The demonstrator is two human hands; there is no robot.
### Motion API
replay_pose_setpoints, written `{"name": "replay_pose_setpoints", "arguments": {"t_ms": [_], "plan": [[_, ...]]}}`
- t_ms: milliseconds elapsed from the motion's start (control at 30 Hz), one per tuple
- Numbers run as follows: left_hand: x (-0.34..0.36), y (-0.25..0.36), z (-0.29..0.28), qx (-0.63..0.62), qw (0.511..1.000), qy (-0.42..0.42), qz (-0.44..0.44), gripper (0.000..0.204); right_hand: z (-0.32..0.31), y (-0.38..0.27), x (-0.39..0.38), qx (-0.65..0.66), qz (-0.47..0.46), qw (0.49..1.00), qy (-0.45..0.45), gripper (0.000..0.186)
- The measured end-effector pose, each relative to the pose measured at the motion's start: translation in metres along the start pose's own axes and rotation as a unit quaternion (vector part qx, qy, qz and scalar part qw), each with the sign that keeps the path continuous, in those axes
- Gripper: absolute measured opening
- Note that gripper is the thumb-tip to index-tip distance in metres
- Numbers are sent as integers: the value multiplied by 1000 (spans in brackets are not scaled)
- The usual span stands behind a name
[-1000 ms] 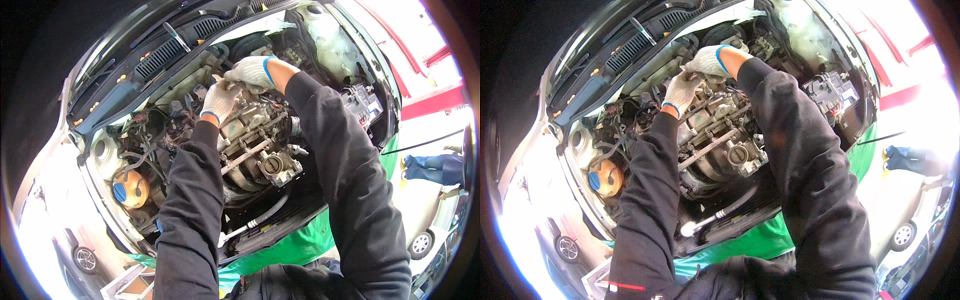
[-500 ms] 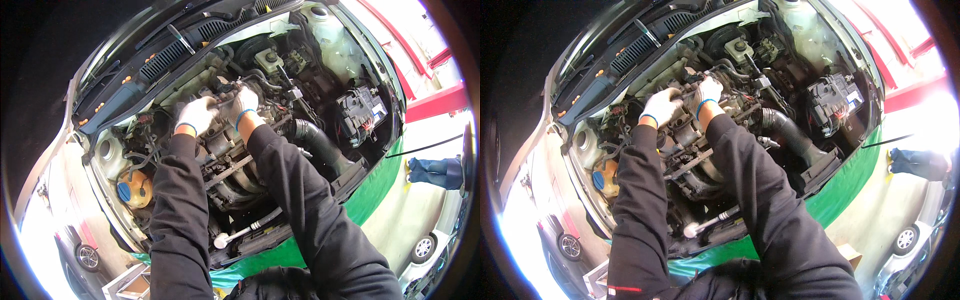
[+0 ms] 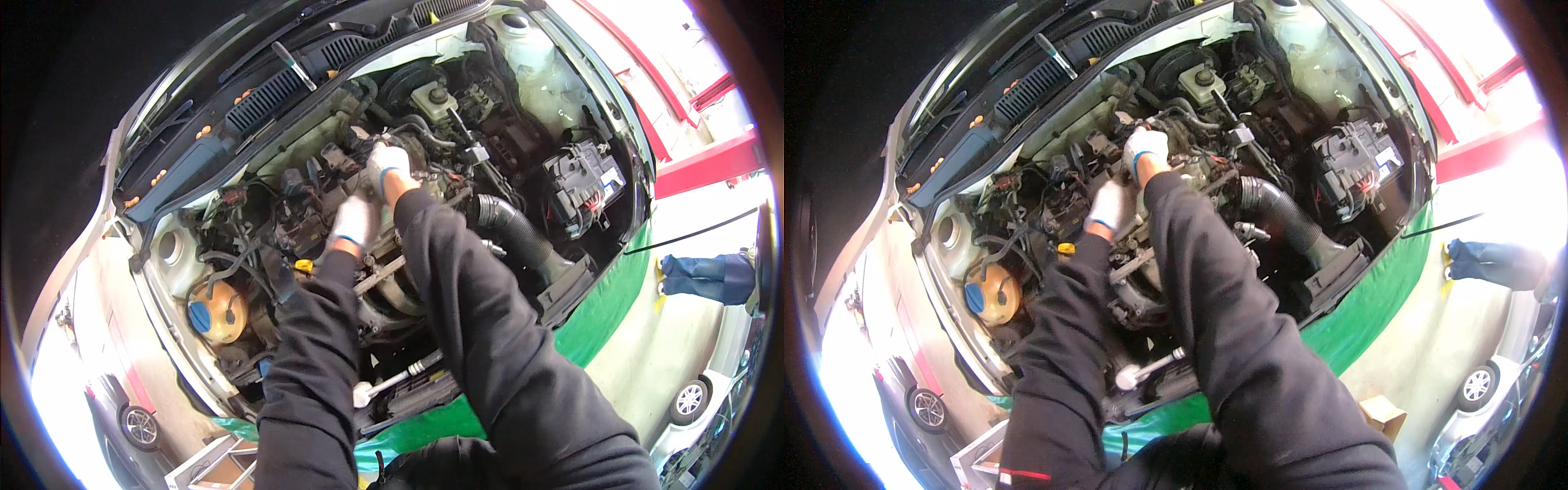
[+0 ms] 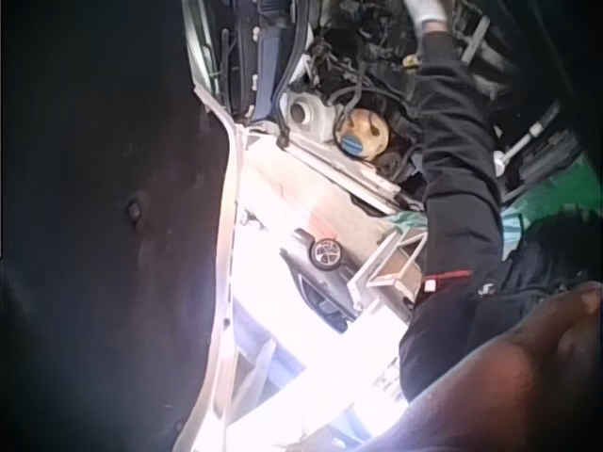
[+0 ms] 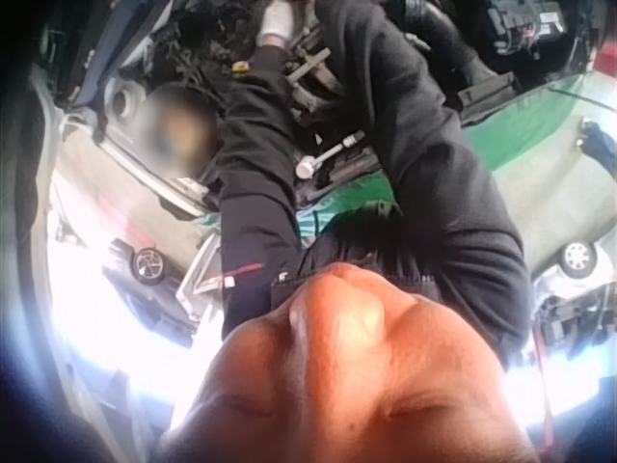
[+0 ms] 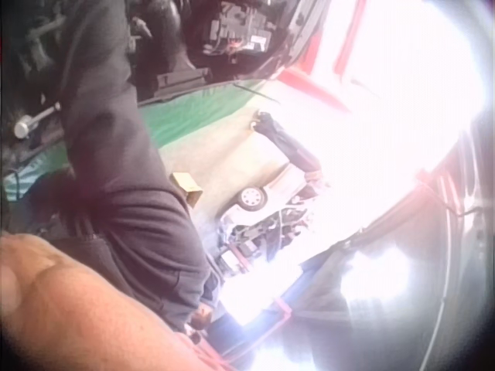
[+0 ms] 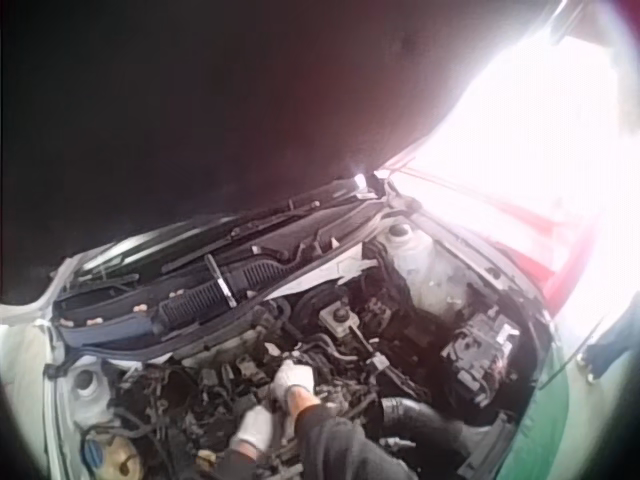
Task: The person removes a metal engine component from the engine bay, walks to a tool cart, and returns to the engine. They then use a blue-handled tool to work on the engine, repeatedly reaching into the engine bay and adjusting parts. The person also handles a small metal part and places it into the engine.
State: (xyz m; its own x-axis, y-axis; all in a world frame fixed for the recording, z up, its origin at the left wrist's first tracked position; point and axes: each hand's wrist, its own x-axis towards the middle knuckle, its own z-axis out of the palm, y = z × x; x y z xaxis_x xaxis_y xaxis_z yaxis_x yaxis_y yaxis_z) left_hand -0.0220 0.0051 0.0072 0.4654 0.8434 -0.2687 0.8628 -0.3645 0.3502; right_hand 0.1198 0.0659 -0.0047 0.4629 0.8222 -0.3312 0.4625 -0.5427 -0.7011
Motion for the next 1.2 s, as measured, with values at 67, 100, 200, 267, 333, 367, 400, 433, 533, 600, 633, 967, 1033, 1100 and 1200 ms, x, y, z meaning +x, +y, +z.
{"name": "replay_pose_setpoints", "arguments": {"t_ms": [67,100,200,267,333,367,400,433,533,600,633,967,1033,1100,1200], "plan": [[-15,29,12,6,999,-23,-32,36,-12,4,2,-2,14,998,-66,40],[-20,43,8,-26,999,-3,-24,38,-22,6,2,-94,-61,991,-73,41],[-50,87,-8,95,987,-13,132,45,-47,-11,6,-464,-274,823,-178,44],[-84,116,-14,101,967,23,232,53,-65,-17,1,-252,-149,937,-191,45],[-110,127,-20,-220,965,33,138,53,-88,-27,3,-366,-129,883,-264,47],[-119,127,-21,-345,936,34,63,50,-94,-25,-4,-369,-160,890,-215,48],[-122,120,-23,-307,947,66,69,45,-100,-25,-9,-382,-215,877,-196,45],[-123,111,-24,-309,949,57,33,42,-107,-27,-10,-429,-254,845,-193,43],[-109,82,-21,-288,952,104,-17,31,-120,-30,-17,-530,-337,756,-183,38],[-91,68,-19,-292,946,141,-15,32,-120,-35,-25,-497,-294,795,-186,39],[-80,63,-18,-258,949,184,3,33,-117,-45,-23,-575,-301,716,-259,42],[55,55,-6,-7,991,120,57,28,-134,-24,-4,-439,-391,779,-216,37],[66,58,0,-56,995,86,-5,36,-138,-22,0,-430,-381,787,-224,39],[69,59,3,-59,990,122,45,33,-141,-21,2,-443,-378,781,-226,49],[62,67,11,-80,985,144,57,32,-136,-21,3,-507,-373,738,-242,65]]}}
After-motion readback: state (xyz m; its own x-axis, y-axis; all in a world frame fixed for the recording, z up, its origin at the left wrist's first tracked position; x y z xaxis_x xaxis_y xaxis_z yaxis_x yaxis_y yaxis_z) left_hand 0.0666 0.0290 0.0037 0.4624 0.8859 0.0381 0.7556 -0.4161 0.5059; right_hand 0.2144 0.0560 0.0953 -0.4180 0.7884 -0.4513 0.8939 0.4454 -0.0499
